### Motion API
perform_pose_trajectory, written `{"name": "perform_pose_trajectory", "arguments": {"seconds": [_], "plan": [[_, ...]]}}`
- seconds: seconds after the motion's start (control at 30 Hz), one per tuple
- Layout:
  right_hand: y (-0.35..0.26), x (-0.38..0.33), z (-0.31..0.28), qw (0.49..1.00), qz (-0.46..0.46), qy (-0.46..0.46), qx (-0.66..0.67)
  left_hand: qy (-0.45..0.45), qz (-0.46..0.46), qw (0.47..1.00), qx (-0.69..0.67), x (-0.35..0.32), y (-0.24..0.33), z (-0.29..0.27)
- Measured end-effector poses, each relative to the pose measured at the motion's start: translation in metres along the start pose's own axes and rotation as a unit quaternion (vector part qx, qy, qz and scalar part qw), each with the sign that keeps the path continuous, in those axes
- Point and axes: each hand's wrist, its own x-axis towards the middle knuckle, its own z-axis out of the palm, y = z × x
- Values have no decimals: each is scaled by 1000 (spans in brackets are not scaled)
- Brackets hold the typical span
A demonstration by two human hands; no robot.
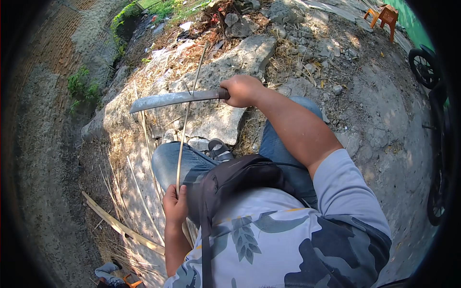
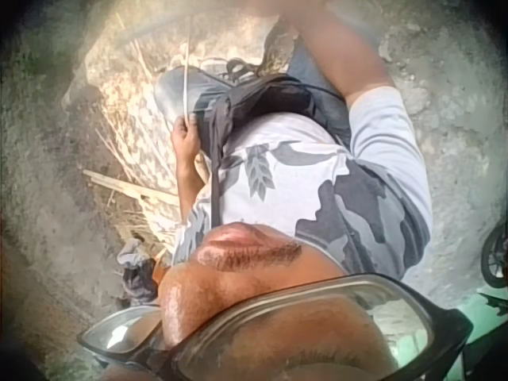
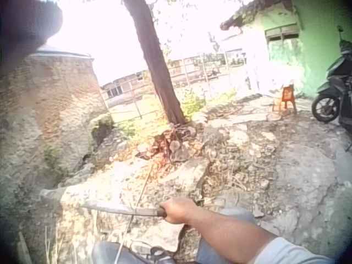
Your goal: The person shaves a bamboo strip using a machete, puts it down among the other strips, and picks up another bamboo strip to shave it with the machete.
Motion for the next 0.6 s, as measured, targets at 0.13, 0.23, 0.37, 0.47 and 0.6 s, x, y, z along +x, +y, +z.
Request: {"name": "perform_pose_trajectory", "arguments": {"seconds": [0.13,0.23,0.37,0.47,0.6], "plan": [[0,1,0,1000,6,-4,-1,5,-2,1000,13,0,-3,0],[1,1,1,1000,10,-10,-4,7,-7,1000,3,1,-6,0],[6,4,7,1000,-1,6,-6,6,-2,1000,6,1,-5,0],[6,3,5,1000,-7,11,-6,9,5,1000,5,1,-8,1],[3,2,-3,999,-10,13,-29,18,11,1000,17,1,-8,2]]}}
